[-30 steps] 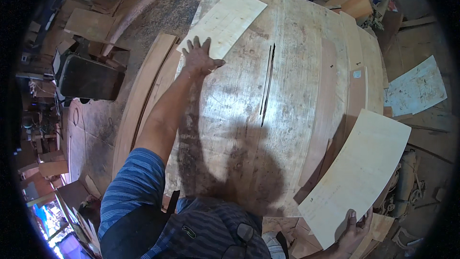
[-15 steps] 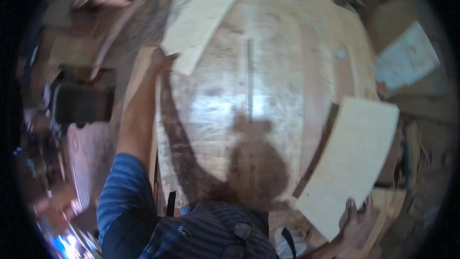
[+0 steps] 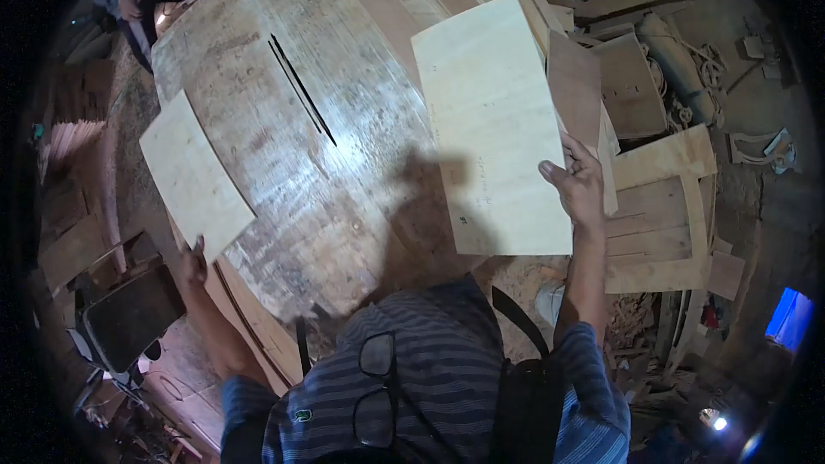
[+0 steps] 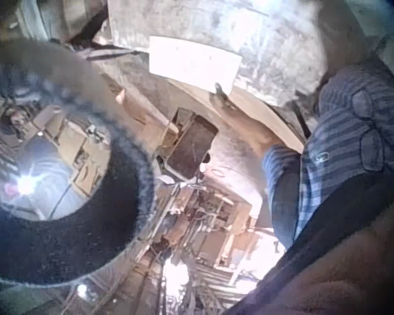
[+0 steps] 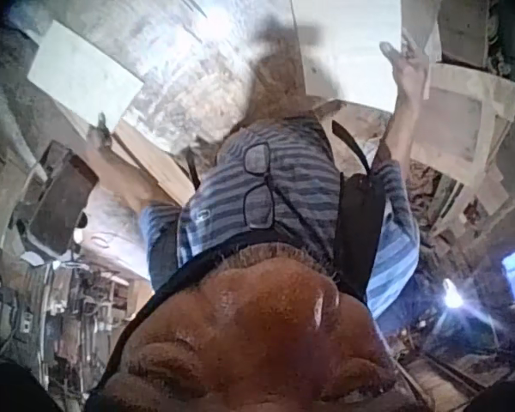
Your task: The person operates a table saw to cut rectangular wooden boards into smaller pieces. They repeatedly feed boards through the saw, separate the cut sections, and stack them. Finally, they place the cut pieces into a wooden cabinet.
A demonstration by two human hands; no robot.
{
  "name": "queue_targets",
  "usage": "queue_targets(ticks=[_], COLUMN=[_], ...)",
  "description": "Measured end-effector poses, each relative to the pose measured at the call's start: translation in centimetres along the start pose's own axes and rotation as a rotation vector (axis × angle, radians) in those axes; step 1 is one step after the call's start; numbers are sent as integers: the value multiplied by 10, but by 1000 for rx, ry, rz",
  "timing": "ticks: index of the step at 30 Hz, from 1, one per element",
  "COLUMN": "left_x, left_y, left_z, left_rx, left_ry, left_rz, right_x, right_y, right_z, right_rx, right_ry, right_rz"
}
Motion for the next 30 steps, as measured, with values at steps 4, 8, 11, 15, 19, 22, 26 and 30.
queue_targets(ticks=[4, 8, 11, 15, 19, 22, 26, 30], left_x=[-28, -54, -49, -58, -37, -23, 7, 54], left_y=[-75, -143, -157, -187, -173, -180, -212, -216], left_z=[102, 195, 252, 284, 310, 321, 327, 352], left_rx=[18, -28, -4, -58, -1, -33, -5, -11], left_ry=[-94, -172, -222, -221, -273, -362, -412, -446], left_rz=[199, 237, 249, 124, 126, 53, 73, -63], right_x=[-8, -15, -21, -37, -47, -73, -95, -124], right_y=[29, 46, 52, 54, 43, 55, 46, 45], right_z=[15, 28, 42, 63, 94, 120, 170, 208], right_rx=[26, 65, 43, 41, -86, -18, -52, -48], right_ry=[-20, -50, -64, -74, -76, -9, 29, 108], right_rz=[-37, -67, -57, 0, 46, 71, 49, 86])
Point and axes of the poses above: each hand's wrist, its own z-axis away from the middle knuckle, its own x-axis out of the palm, y = z × x, the point moved 8 cm from there along -z, towards the middle knuckle, and after that the axes turned 5 degrees about y, right-handed, at the moved point
